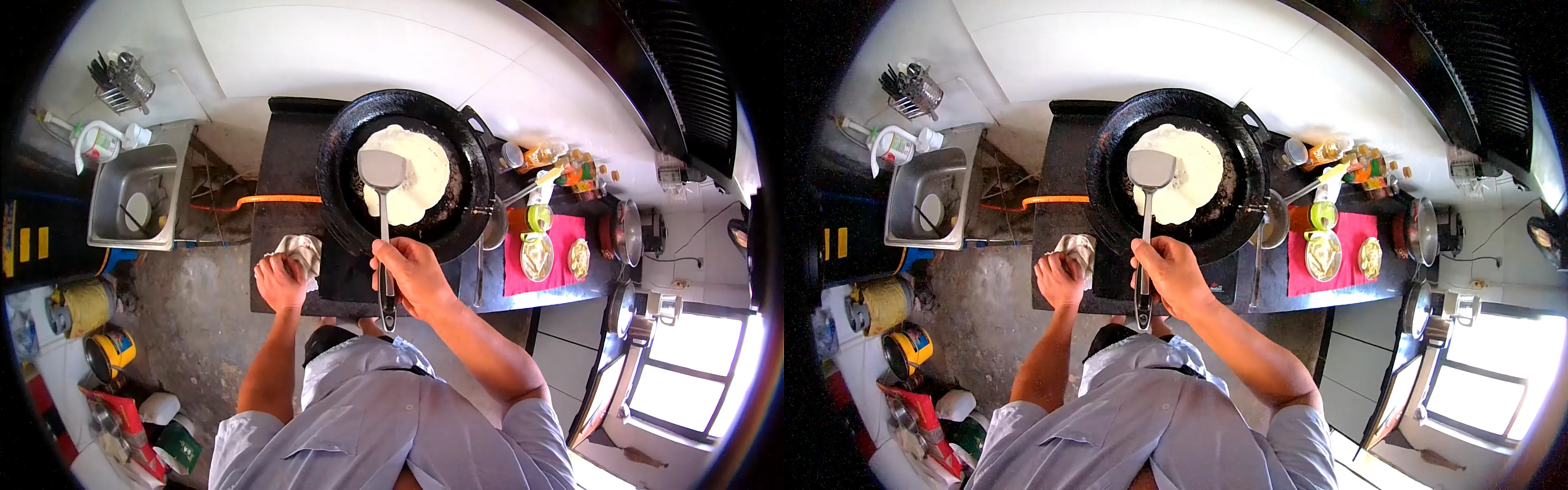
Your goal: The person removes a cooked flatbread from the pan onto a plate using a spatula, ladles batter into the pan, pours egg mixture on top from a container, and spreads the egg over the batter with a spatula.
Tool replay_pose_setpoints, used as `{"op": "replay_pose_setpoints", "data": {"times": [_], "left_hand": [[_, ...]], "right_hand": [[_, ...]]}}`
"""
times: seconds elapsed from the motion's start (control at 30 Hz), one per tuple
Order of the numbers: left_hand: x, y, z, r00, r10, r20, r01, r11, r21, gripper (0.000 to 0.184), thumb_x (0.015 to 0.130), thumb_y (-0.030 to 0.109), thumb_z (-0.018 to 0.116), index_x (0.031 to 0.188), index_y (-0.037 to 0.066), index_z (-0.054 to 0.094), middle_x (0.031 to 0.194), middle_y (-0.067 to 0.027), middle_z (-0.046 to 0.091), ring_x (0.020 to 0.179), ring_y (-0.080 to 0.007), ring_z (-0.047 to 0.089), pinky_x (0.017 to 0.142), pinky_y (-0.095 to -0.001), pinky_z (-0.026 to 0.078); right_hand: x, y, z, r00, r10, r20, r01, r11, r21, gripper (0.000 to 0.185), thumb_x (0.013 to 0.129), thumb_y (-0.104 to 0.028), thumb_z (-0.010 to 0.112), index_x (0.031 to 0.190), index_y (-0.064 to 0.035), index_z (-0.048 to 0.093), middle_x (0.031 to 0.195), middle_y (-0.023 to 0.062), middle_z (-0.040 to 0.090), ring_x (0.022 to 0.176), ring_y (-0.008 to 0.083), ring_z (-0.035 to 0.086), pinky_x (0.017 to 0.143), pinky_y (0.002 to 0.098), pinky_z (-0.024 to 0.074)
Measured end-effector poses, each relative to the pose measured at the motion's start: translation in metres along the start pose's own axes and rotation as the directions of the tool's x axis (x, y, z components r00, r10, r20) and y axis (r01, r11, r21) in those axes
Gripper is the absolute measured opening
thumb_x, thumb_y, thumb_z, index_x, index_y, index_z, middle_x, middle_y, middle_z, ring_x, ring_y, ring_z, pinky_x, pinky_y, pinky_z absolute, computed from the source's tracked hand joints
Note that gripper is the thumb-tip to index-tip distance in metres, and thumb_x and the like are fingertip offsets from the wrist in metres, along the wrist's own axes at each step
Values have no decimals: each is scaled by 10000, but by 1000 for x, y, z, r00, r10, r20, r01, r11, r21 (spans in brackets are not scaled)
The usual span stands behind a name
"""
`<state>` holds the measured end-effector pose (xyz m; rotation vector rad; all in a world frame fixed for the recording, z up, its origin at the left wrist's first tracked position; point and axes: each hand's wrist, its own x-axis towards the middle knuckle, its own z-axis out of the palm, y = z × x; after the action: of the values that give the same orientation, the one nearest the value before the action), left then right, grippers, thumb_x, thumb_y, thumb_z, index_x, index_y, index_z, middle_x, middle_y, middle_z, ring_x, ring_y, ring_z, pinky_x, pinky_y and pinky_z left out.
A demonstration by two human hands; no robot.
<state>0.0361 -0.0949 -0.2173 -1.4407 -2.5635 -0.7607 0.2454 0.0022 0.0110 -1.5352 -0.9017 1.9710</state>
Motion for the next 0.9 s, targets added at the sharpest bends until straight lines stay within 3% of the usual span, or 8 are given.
{"op": "replay_pose_setpoints", "data": {"times": [0.3,0.53,0.67,0.9], "left_hand": [[-2,0,1,1000,-1,-1,1,1000,6,208,860,263,666,968,95,608,1008,-143,609,978,-382,580,848,-480,485],[-3,1,4,1000,-10,-6,10,999,36,181,861,254,665,956,113,601,992,-115,613,965,-369,581,834,-476,485],[-5,1,5,1000,-7,-19,8,999,32,164,865,231,666,958,114,597,998,-106,618,966,-364,583,833,-482,487],[-5,6,3,1000,-21,-1,21,997,68,176,874,235,651,986,106,607,1025,-113,620,1001,-371,586,863,-480,490]], "right_hand": [[-26,-5,-24,991,88,102,-76,990,-115,307,1037,-316,661,940,-25,634,687,56,656,468,87,575,364,235,372],[-37,7,-63,985,98,143,-78,988,-136,297,1031,-283,676,978,7,641,813,42,655,585,104,636,437,263,451],[-44,2,-88,982,101,158,-68,977,-204,243,1035,-235,667,987,2,645,838,60,669,602,123,642,494,264,457],[-41,-19,-148,944,184,274,-56,907,-417,289,1040,-278,666,950,-3,653,817,39,677,610,94,634,524,245,457]]}}
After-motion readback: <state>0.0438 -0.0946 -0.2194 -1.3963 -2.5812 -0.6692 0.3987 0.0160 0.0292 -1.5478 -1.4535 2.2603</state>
